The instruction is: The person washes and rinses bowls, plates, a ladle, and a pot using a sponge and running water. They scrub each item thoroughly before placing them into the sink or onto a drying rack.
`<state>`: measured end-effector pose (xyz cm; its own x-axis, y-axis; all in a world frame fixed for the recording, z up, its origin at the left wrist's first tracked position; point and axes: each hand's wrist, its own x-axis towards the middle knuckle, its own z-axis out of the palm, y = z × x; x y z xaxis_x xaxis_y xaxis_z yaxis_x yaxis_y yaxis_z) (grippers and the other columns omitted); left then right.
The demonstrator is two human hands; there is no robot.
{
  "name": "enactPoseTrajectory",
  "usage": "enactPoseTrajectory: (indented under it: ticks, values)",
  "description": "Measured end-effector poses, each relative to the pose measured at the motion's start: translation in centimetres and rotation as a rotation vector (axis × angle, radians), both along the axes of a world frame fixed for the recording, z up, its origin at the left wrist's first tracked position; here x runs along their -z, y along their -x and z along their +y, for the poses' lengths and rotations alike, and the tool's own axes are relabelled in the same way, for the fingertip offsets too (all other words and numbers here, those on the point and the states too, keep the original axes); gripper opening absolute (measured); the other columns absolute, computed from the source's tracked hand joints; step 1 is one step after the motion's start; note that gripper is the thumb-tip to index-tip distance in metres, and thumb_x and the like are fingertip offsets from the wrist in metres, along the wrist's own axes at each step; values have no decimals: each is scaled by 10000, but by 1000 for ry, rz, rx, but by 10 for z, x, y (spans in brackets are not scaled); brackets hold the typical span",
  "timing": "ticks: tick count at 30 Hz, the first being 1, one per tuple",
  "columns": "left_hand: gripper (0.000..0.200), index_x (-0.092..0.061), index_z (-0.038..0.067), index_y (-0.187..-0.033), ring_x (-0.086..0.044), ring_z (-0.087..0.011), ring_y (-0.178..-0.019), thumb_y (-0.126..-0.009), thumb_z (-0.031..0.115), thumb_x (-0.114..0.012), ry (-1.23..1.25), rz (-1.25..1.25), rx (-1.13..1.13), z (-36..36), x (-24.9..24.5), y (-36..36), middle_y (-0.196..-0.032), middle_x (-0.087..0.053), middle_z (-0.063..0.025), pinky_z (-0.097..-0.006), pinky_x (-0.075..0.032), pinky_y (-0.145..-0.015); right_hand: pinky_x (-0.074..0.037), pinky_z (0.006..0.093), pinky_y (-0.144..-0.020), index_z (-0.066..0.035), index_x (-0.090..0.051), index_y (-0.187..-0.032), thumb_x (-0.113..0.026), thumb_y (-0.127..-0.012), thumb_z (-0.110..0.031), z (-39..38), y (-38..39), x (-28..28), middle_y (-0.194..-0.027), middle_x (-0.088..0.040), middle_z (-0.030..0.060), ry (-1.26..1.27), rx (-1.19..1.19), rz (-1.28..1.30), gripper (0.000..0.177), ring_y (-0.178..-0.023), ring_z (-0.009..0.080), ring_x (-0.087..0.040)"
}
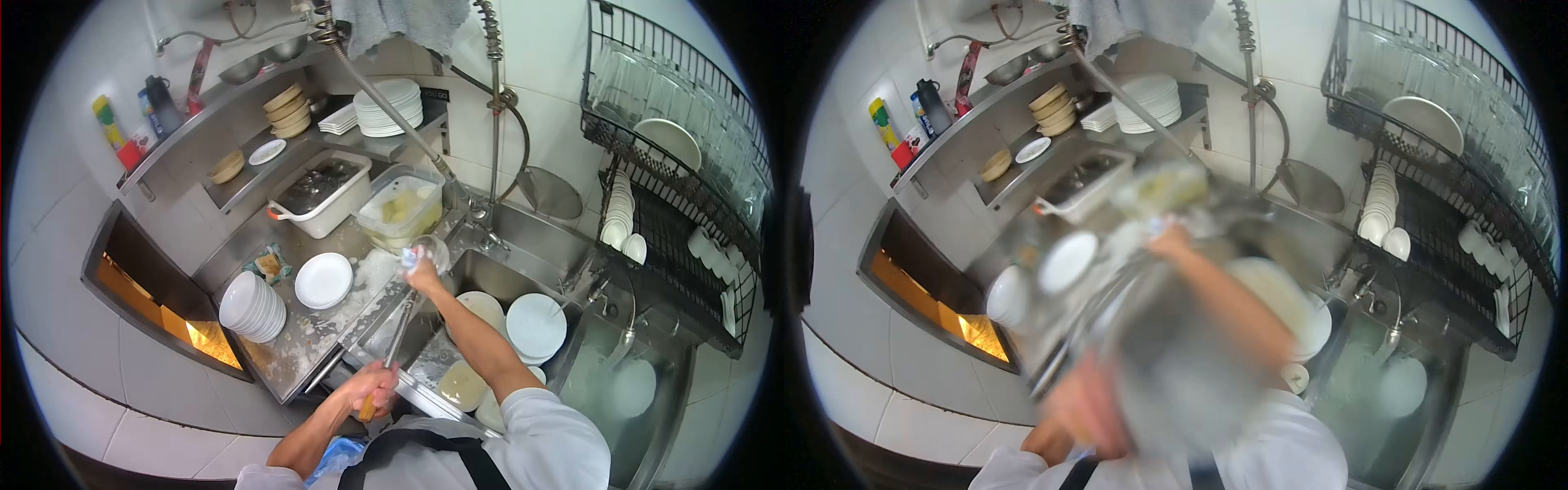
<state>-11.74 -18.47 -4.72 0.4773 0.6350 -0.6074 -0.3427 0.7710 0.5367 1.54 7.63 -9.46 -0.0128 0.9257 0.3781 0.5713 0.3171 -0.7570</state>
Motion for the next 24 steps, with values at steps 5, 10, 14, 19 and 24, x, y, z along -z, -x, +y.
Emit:
enactPoseTrajectory:
  ticks: [5,10,14,19,24]
  values:
    - [224,-416,94,-965,-356,-72,-398,-776,-1,-490,-86,213,-21,1,-5,0,-598,-391,11,-239,-284,-317,-453,437,-818,-35,-409,-1118,-650,-683,-78,19,14,50,-956,-598,220,-36,87,-205,499,-935,388,-578]
    - [239,-398,88,-979,-361,-69,-407,-781,3,-501,-84,142,-39,21,36,37,-599,-392,9,-231,-284,-331,-459,398,-759,-65,-464,-1107,-638,-703,-89,82,17,81,-980,-593,167,25,-110,-33,441,-898,331,-576]
    - [208,-427,90,-970,-353,-61,-404,-795,6,-504,7,28,38,40,47,56,-588,-384,28,-221,-280,-329,-459,365,-741,-120,-484,-1184,-640,-766,-164,165,4,29,-1010,-593,59,456,-446,688,448,-871,229,-571]
    - [190,-438,83,-993,-342,-54,-385,-834,49,-537,-34,211,318,62,10,61,-561,-393,32,-216,-284,-321,-472,370,-717,-95,-587,-1076,-619,-797,-200,113,-113,54,-931,-640,67,189,-210,180,300,-829,214,-608]
    - [192,-458,76,-1013,-352,-57,-349,-872,120,-581,-202,295,715,85,18,32,-532,-426,20,-223,-290,-328,-460,367,-705,-97,-575,-1051,-608,-796,-206,-97,-269,165,-912,-623,64,276,601,49,279,-813,211,-591]
